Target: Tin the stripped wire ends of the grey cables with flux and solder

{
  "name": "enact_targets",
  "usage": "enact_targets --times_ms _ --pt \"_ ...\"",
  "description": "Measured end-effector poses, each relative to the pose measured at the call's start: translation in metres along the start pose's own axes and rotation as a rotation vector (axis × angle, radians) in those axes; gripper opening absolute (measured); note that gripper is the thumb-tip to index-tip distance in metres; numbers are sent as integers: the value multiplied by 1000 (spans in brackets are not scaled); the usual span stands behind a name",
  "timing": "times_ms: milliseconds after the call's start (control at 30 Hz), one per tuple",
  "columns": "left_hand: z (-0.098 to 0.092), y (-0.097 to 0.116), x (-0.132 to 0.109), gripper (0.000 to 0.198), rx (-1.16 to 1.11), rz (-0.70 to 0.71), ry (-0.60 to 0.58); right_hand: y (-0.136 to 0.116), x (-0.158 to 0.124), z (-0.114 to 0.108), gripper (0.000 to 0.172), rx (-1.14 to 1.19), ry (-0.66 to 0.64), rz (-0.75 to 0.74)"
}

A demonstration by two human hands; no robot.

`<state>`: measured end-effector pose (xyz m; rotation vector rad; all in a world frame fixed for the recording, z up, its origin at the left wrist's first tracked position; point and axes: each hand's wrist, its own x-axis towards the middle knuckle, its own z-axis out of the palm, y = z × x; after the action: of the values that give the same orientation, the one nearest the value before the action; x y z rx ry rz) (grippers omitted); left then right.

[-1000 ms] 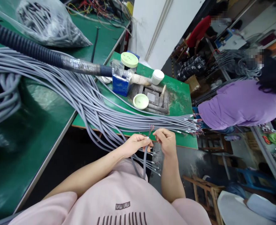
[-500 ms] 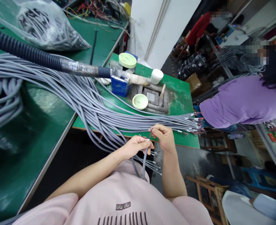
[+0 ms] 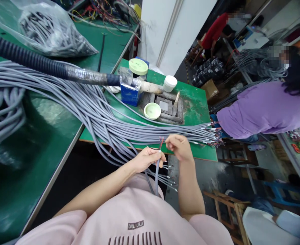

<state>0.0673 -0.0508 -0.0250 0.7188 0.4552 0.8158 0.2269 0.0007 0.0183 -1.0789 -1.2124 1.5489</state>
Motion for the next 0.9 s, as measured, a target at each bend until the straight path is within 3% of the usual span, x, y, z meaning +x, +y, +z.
enact_targets --times_ms 100,233,433,567,667,733,900 --pt "-1 3 0 49 -66 -51 -31 3 -7 8 31 -40 -152 111" --pt "-2 4 -2 48 -111 -83 -100 4 -4 25 28 50 -195 88" --pt "-9 -1 -4 44 -233 -46 -104 14 -3 38 28 111 3 -24" --pt "-9 4 -2 37 -344 18 -94 24 -8 34 14 40 104 -100" --pt "-9 11 -1 35 -372 51 -73 25 -16 28 7 -140 159 -244" --pt "-11 14 -1 35 -375 65 -38 22 -24 25 10 -319 164 -397" --pt "-13 17 0 38 -403 73 75 13 -41 27 38 -781 -28 -812"
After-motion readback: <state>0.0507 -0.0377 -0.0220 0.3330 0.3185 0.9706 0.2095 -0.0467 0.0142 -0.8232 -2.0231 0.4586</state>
